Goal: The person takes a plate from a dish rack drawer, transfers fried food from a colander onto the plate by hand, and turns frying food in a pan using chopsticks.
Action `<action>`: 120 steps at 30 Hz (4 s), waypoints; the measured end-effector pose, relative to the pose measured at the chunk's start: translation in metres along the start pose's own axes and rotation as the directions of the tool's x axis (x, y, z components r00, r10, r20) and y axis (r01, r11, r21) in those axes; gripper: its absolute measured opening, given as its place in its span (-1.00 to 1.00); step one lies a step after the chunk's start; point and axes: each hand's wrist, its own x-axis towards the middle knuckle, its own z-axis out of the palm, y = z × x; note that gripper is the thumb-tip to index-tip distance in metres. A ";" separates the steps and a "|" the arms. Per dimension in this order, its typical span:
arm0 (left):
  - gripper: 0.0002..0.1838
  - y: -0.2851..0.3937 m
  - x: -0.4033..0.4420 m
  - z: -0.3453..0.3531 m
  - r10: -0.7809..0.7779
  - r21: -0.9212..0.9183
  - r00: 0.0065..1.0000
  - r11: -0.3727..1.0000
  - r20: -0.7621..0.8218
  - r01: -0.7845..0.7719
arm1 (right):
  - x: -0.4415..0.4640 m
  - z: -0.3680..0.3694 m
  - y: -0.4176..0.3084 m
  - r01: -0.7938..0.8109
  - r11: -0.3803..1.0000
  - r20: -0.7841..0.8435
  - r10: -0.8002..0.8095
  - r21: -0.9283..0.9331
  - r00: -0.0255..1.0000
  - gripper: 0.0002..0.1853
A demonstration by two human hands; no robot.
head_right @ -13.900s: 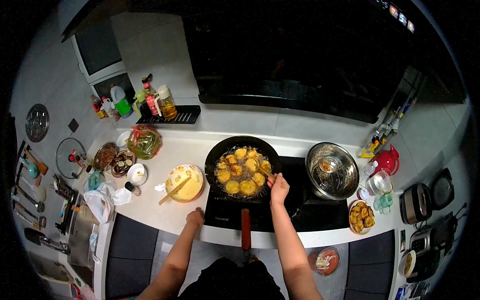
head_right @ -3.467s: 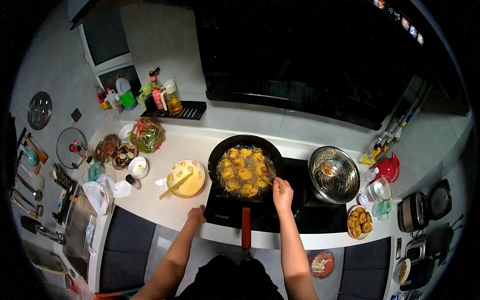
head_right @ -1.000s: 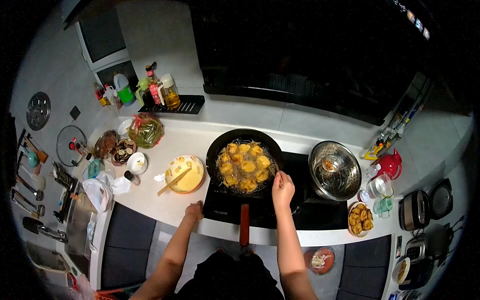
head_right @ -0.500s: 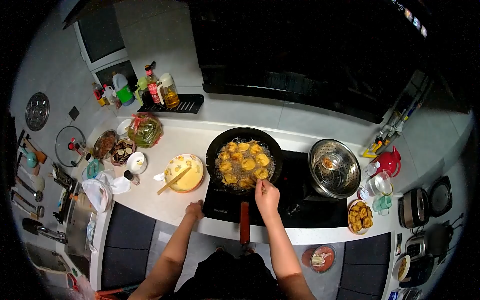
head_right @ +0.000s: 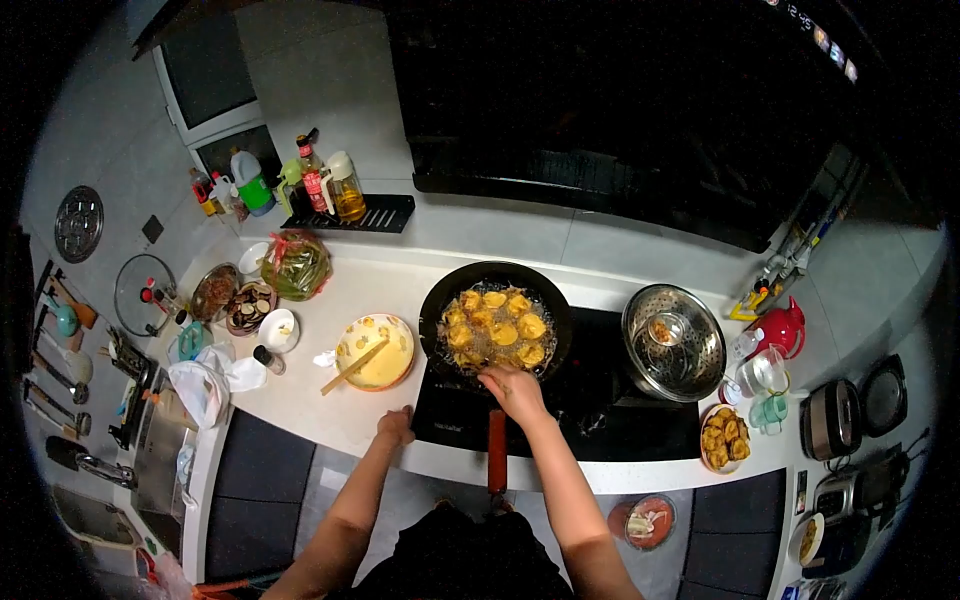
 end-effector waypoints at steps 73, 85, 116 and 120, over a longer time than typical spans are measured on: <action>-0.45 0.002 0.005 0.001 -0.007 0.030 1.000 1.000 0.008 0.007 | -0.013 -0.036 0.048 -0.374 0.908 -0.515 0.416 0.190 0.750 -0.77; -0.44 0.007 -0.003 -0.007 -0.020 0.041 1.000 0.999 0.023 0.019 | -0.029 -0.038 0.046 -0.450 0.890 -0.468 0.430 0.074 0.772 -0.78; -0.46 0.004 0.003 0.000 -0.030 0.004 0.999 1.000 -0.019 0.030 | 0.018 -0.052 0.064 -0.220 0.975 -0.473 0.185 -0.018 0.861 -0.83; -0.45 0.006 0.000 -0.004 -0.047 -0.016 0.999 0.999 0.010 0.047 | 0.012 -0.055 0.073 -0.181 0.983 -0.394 0.169 0.007 0.903 -0.89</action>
